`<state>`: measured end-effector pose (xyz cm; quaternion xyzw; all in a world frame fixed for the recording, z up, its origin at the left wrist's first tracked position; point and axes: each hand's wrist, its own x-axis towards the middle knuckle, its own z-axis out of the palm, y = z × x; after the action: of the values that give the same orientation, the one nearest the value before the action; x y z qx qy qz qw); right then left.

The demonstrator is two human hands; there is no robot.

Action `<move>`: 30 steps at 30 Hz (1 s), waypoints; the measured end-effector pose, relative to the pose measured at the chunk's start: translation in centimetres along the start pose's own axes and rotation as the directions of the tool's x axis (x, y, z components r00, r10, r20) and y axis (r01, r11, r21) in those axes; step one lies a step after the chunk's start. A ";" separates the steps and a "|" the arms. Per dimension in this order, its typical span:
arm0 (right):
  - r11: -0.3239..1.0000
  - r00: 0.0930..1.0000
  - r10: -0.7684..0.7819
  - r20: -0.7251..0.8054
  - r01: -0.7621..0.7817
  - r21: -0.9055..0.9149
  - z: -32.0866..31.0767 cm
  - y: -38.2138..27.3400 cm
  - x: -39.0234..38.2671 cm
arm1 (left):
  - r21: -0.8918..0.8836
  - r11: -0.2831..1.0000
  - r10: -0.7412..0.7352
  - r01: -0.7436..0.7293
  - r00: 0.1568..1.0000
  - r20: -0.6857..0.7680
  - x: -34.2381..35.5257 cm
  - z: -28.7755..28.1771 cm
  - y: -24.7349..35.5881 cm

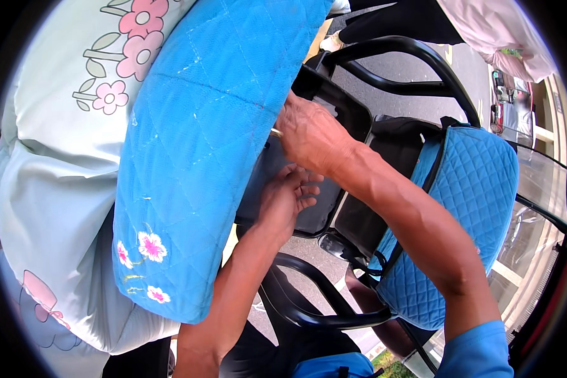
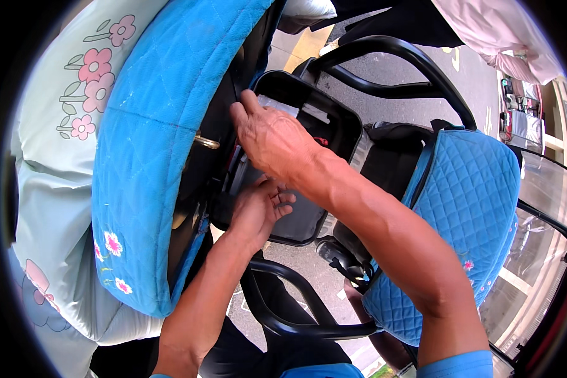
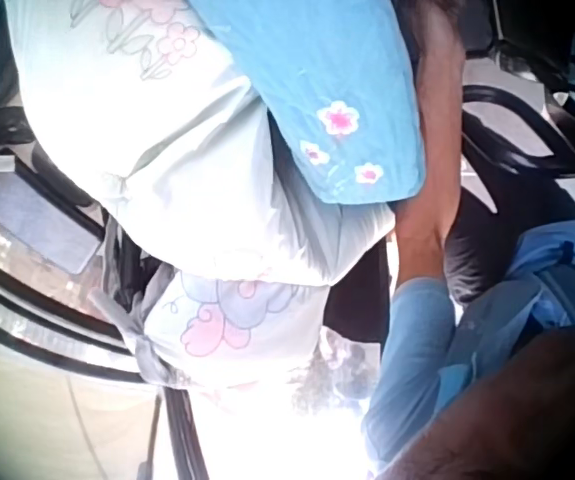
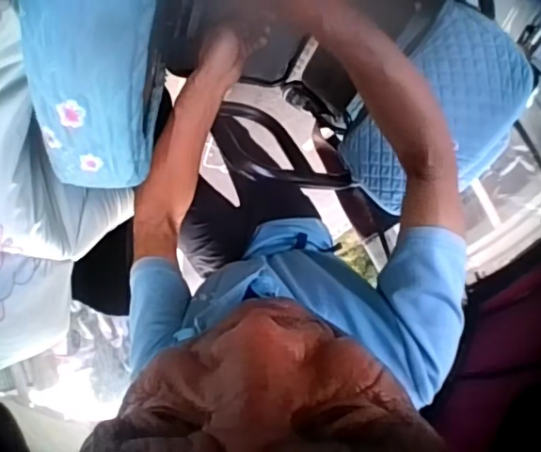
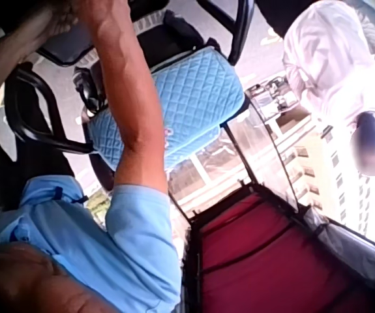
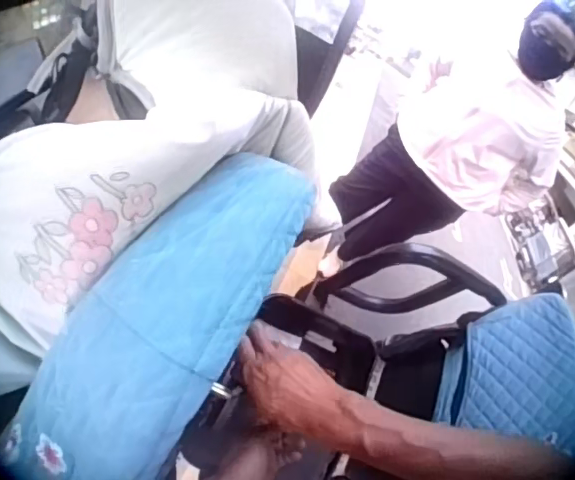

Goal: The person uses a screwdriver to work on the latch and internal panel of a small vehicle seat compartment, prying and tightening parts by hand.

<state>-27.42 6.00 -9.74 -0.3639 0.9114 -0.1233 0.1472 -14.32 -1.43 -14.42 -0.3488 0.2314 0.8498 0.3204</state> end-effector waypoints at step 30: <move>0.988 0.994 -0.108 -0.010 0.106 -0.110 -0.8 0.6 0.3 | 0.157 0.987 0.012 -0.015 1.000 0.020 -0.6 1.0 -0.3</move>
<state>-28.32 6.30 -9.31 -0.4187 0.8971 -0.0838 0.1133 -14.21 -0.81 -13.42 -0.3126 0.2972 0.8343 0.3433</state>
